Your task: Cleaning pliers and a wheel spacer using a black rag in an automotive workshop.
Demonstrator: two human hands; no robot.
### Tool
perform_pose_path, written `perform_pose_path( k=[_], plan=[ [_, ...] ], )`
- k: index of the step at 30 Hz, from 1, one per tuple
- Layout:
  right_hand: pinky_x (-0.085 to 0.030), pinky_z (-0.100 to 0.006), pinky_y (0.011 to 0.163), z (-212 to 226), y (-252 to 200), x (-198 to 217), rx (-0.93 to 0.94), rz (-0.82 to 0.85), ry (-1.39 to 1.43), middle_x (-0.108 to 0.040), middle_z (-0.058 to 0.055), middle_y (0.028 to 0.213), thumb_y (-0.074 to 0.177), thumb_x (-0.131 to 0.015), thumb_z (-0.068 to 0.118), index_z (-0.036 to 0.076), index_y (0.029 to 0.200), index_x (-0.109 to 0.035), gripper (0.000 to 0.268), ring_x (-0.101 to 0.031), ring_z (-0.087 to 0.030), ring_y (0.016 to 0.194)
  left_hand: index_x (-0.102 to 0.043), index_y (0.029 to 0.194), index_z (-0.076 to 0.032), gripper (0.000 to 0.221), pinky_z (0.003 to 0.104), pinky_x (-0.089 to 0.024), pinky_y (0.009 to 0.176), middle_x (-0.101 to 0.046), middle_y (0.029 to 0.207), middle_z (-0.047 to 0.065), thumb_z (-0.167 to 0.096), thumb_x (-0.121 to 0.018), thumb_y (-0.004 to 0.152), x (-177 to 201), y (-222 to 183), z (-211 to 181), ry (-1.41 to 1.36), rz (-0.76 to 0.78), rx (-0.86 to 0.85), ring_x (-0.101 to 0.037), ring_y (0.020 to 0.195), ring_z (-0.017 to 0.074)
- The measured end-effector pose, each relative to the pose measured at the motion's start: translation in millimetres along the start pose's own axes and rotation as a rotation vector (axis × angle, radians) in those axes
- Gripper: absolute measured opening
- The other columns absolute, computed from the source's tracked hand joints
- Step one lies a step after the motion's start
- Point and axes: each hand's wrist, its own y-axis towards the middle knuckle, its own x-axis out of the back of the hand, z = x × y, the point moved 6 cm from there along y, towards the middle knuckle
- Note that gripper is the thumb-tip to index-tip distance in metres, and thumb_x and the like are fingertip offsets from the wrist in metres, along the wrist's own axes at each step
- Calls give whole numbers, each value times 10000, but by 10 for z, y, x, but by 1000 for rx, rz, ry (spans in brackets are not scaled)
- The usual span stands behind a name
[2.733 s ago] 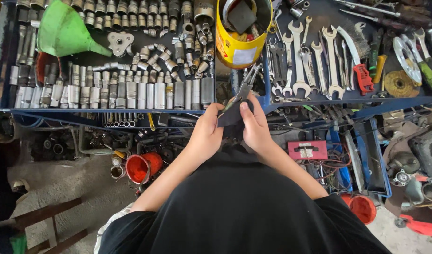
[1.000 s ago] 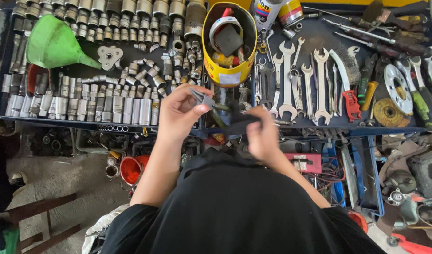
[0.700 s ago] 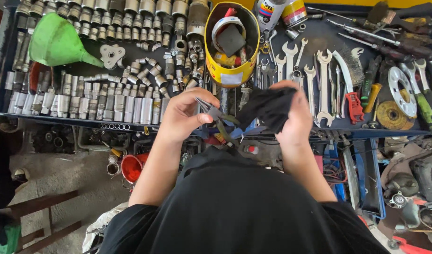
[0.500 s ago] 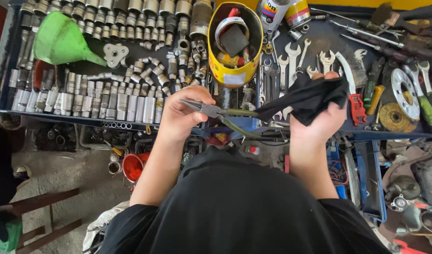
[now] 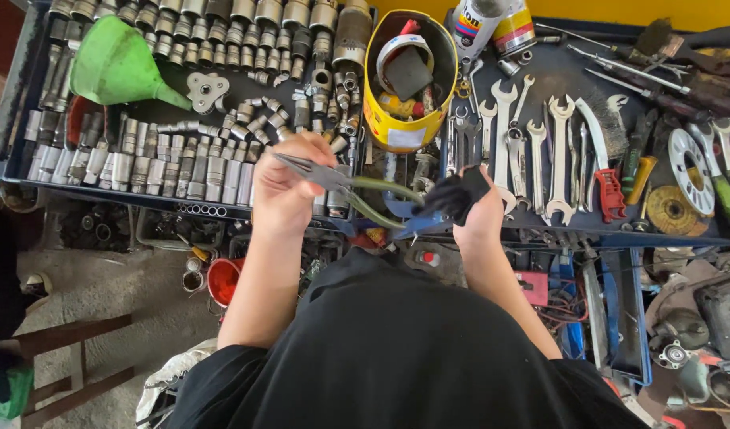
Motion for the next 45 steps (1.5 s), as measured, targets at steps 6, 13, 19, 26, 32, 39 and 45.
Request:
perform_pose_path(
  k=[6, 13, 19, 26, 32, 39, 45],
  plan=[
    [-457, -348, 1033, 722, -852, -1947, 210, 792, -834, -653, -154, 1212, 1163, -445, 364, -1, 1316, -612, 430, -617, -301, 1151, -738, 1056, -15, 377, 335, -472, 964, -692, 1047, 48, -304, -875, 857, -227, -3, 122, 330, 243, 77, -613, 1049, 189],
    [-494, -367, 797, 487, -857, -2027, 214, 751, -1358, -668, -171, 976, 1063, -535, 209, 17, 1174, -595, 230, -656, -319, 930, -735, 1057, -11, 420, 342, -467, 985, -698, 1052, 52, -348, -875, 849, -255, -53, 210, 277, 222, 92, -604, 1054, 193],
    [-502, -339, 783, 353, -771, -1616, 75, 795, -1292, -633, -126, 901, 1077, -480, 271, 39, 1174, -601, 279, -644, -222, 839, -734, 1065, 1, 412, 331, -451, 976, -704, 1060, 68, -317, -875, 843, -245, -88, 168, 251, 209, 65, -595, 1039, 192],
    [-441, -317, 965, 92, -283, -587, -83, 778, -1152, -660, -101, 1158, 1122, -441, 298, -13, 1251, -615, 379, -566, -171, 1088, -724, 1072, 3, 383, 339, -471, 960, -681, 1087, 71, -257, -890, 846, -22, -74, 145, 113, 77, 114, -608, 1047, 187],
    [-505, -363, 1006, 345, -181, -729, -184, 301, -377, -652, -161, 1301, 1086, -481, 353, -51, 1409, -558, 523, -645, -217, 1120, -729, 1074, -2, 393, 323, -454, 989, -691, 1079, 71, -322, -852, 883, -86, -49, 222, 296, 187, 84, -610, 1028, 172],
    [-483, -307, 1071, 401, -611, -1778, -107, 811, -594, -625, -129, 1371, 997, -653, 112, -55, 1489, -473, 549, -607, -166, 1229, -779, 1031, -83, 441, 325, -419, 923, -682, 924, 8, -440, -852, 783, -192, 10, 309, 666, 330, 72, -577, 944, 163],
    [-486, -310, 841, -81, -323, -1188, -243, 755, -691, -640, -101, 1019, 1022, -771, 127, -85, 1256, -613, 354, -591, -144, 984, -782, 1023, -113, 425, 360, -390, 1031, -729, 1008, -6, -452, -863, 778, -308, 20, 289, 736, 406, 33, -617, 996, 156]
  ],
)
